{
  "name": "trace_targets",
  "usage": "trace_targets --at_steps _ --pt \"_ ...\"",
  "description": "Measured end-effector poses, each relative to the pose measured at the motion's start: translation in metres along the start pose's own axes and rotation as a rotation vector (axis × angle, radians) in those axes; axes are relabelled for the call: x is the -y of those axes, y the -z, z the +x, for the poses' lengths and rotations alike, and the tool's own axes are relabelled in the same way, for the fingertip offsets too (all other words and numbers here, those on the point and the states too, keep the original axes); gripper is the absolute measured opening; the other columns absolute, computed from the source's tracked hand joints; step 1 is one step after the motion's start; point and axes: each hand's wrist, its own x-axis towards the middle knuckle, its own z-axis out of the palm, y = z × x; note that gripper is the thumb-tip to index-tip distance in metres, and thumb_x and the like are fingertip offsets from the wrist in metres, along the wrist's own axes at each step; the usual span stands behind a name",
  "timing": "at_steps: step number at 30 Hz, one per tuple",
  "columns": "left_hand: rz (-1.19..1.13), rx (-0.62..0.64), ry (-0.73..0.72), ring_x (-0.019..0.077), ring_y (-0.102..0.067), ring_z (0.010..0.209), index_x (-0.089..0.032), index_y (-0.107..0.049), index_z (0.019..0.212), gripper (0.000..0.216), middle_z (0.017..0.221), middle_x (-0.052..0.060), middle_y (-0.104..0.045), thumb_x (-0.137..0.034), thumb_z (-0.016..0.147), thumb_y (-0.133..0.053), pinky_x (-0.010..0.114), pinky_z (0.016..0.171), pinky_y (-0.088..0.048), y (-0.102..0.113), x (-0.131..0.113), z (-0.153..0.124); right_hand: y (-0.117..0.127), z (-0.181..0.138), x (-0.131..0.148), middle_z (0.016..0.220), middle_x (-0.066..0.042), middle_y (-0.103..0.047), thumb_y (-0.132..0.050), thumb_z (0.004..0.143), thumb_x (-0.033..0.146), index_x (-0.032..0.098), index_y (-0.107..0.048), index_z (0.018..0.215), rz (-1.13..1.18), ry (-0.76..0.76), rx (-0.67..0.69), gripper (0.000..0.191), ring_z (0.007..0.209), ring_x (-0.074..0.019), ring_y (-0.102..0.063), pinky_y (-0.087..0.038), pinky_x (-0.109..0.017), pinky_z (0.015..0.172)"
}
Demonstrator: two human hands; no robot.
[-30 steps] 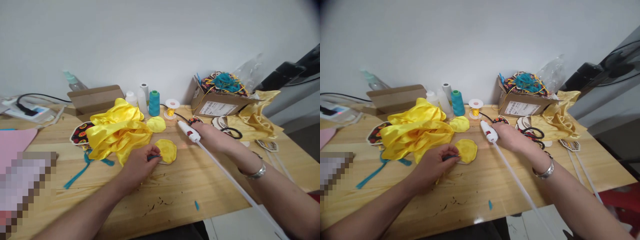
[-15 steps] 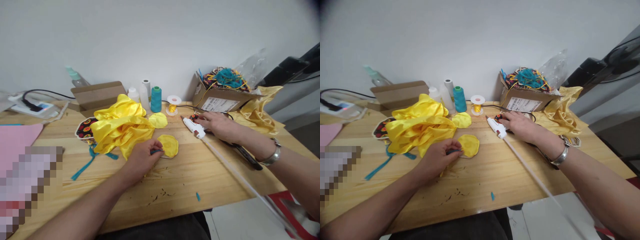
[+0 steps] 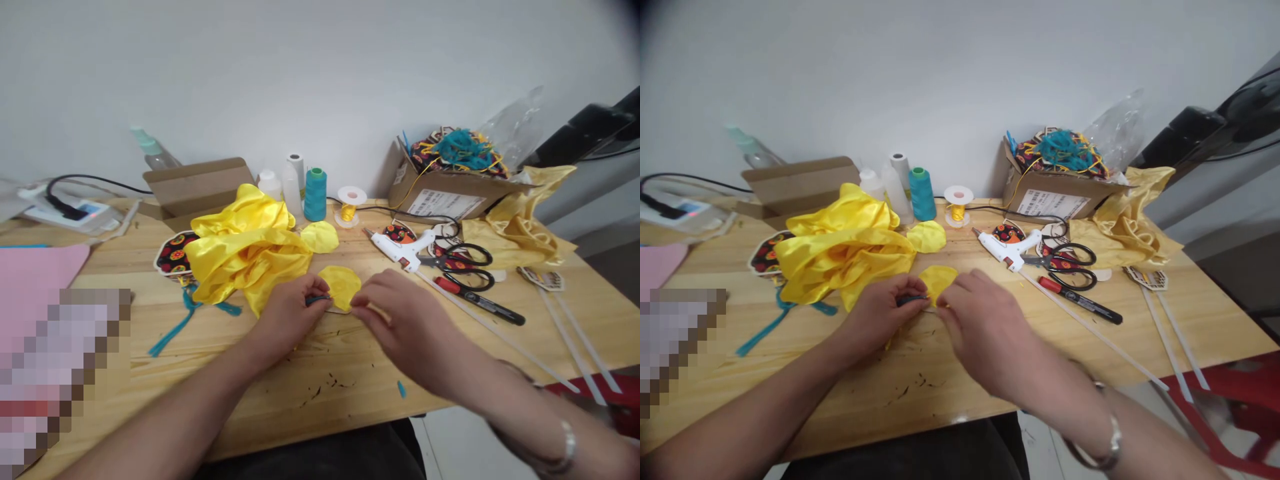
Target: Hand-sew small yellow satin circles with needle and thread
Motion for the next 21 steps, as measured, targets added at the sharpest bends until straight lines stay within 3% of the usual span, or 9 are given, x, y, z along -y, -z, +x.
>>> trace_targets --at_steps 3,5,9,21 --pt "-0.001 -0.007 -0.023 0.0198 -0.067 0.079 -0.019 -0.061 0.083 0.010 0.082 0.002 -0.071 -0.023 0.074 -0.059 0.033 0.074 -0.050 0.000 0.001 -0.001 -0.027 -0.001 0.000 0.082 -0.006 -0.062 -0.060 0.081 0.020 0.019 -0.061 0.080 0.092 -0.024 0.009 0.002 0.084 -0.0202 -0.053 -0.045 -0.032 0.071" --pt "-0.004 -0.011 -0.026 0.0201 -0.067 0.079 -0.019 -0.062 0.083 0.010 0.082 0.002 -0.071 -0.023 0.074 -0.058 0.033 0.073 -0.051 0.001 0.001 -0.001 -0.035 0.001 -0.011 0.083 -0.006 -0.061 -0.064 0.079 0.021 0.019 -0.061 0.081 0.122 -0.002 0.019 0.004 0.086 -0.0212 -0.052 -0.045 -0.034 0.073" --pt "-0.005 -0.016 -0.007 0.0206 -0.068 0.079 -0.020 -0.062 0.083 0.010 0.082 0.003 -0.072 -0.022 0.074 -0.058 0.033 0.073 -0.052 0.001 -0.002 -0.001 -0.039 0.006 -0.025 0.083 -0.006 -0.060 -0.064 0.078 0.020 0.018 -0.060 0.081 0.152 0.063 0.027 0.005 0.086 -0.0214 -0.049 -0.044 -0.034 0.074" --pt "0.052 -0.015 0.018 0.0200 -0.068 0.080 -0.020 -0.062 0.086 0.012 0.084 0.002 -0.072 -0.023 0.075 -0.059 0.034 0.075 -0.051 -0.001 0.000 0.000 -0.051 0.006 -0.029 0.077 -0.006 -0.058 -0.054 0.082 0.013 0.017 -0.059 0.073 0.220 0.094 -0.014 0.011 0.083 -0.0191 -0.048 -0.043 -0.031 0.073"
